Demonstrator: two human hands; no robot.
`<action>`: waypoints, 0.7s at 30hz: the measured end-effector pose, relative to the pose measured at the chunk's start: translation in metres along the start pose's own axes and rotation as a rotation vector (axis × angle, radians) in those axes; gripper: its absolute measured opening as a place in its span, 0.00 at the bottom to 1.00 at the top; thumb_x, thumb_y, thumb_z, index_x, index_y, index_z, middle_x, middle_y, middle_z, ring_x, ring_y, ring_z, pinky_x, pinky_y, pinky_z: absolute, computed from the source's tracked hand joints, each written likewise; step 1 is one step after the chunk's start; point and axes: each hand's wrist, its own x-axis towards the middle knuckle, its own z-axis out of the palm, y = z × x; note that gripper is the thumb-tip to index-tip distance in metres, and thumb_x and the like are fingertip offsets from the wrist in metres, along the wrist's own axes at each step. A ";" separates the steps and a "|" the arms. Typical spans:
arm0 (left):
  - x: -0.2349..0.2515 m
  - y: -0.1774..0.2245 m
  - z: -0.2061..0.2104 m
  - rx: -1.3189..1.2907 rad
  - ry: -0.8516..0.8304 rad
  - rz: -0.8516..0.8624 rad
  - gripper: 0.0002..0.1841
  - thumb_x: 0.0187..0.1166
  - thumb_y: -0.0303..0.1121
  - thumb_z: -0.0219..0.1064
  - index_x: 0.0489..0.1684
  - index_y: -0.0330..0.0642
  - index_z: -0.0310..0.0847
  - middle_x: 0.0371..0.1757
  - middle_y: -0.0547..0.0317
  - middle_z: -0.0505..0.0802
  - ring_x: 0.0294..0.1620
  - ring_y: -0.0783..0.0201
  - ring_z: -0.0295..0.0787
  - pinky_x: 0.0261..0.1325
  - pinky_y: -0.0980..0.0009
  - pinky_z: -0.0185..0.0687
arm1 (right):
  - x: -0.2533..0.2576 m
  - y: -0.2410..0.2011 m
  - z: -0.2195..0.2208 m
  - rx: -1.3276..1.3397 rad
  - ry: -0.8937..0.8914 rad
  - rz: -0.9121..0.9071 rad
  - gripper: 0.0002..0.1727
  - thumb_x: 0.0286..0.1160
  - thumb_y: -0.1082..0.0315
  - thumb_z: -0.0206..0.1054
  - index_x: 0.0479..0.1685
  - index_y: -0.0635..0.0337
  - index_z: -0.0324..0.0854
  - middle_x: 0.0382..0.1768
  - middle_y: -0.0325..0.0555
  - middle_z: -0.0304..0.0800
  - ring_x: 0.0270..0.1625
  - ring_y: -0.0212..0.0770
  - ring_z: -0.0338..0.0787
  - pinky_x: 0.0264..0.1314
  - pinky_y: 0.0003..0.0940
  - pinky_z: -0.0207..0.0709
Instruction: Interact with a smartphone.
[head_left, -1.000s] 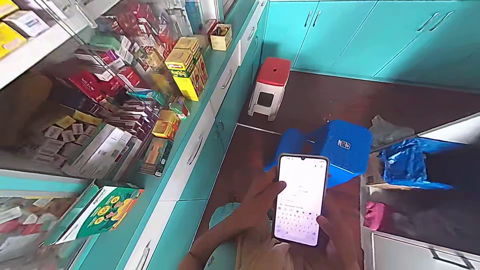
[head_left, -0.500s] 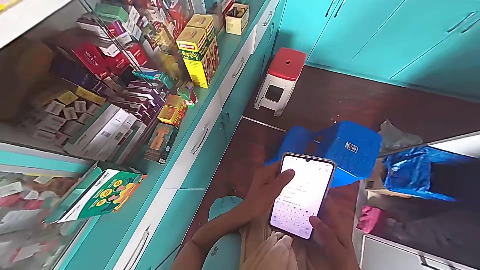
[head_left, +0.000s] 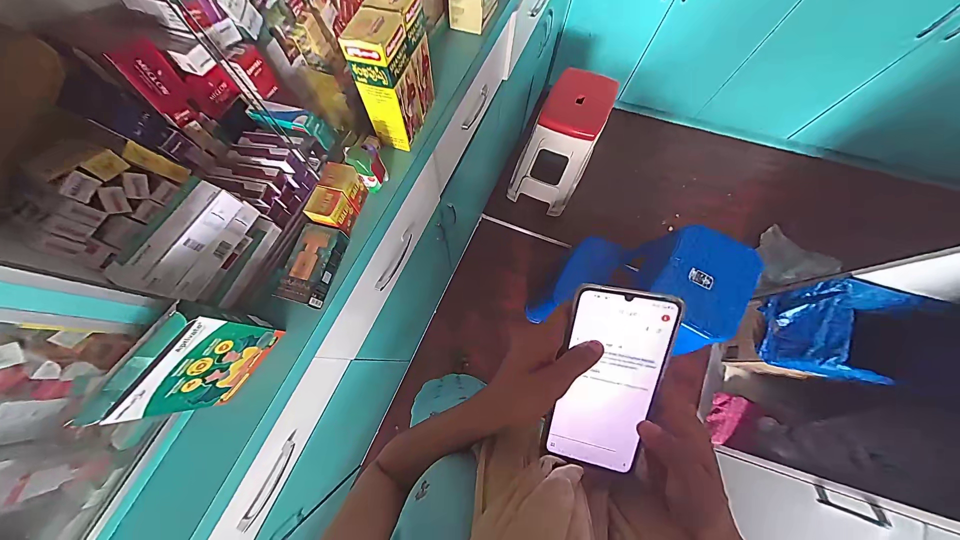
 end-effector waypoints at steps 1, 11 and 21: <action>0.000 0.002 -0.001 -0.012 -0.035 -0.007 0.21 0.86 0.27 0.49 0.72 0.21 0.63 0.52 0.57 0.88 0.52 0.82 0.86 0.60 0.79 0.83 | 0.003 -0.003 -0.001 0.023 -0.017 -0.003 0.35 0.81 0.55 0.61 0.86 0.54 0.58 0.72 0.14 0.80 0.74 0.16 0.78 0.79 0.20 0.72; -0.005 0.007 -0.007 -0.126 -0.103 -0.083 0.26 0.81 0.25 0.47 0.80 0.29 0.51 0.52 0.63 0.85 0.50 0.83 0.86 0.57 0.79 0.85 | 0.006 -0.016 -0.002 0.115 -0.179 -0.005 0.39 0.75 0.67 0.58 0.89 0.53 0.50 0.76 0.18 0.77 0.76 0.20 0.77 0.80 0.22 0.72; -0.003 0.005 -0.007 -0.155 -0.125 -0.044 0.24 0.82 0.23 0.46 0.78 0.29 0.53 0.52 0.61 0.86 0.51 0.80 0.87 0.58 0.76 0.86 | 0.011 -0.024 0.006 -0.060 -0.036 0.053 0.22 0.81 0.73 0.50 0.75 0.59 0.63 0.61 0.14 0.86 0.63 0.13 0.84 0.69 0.14 0.79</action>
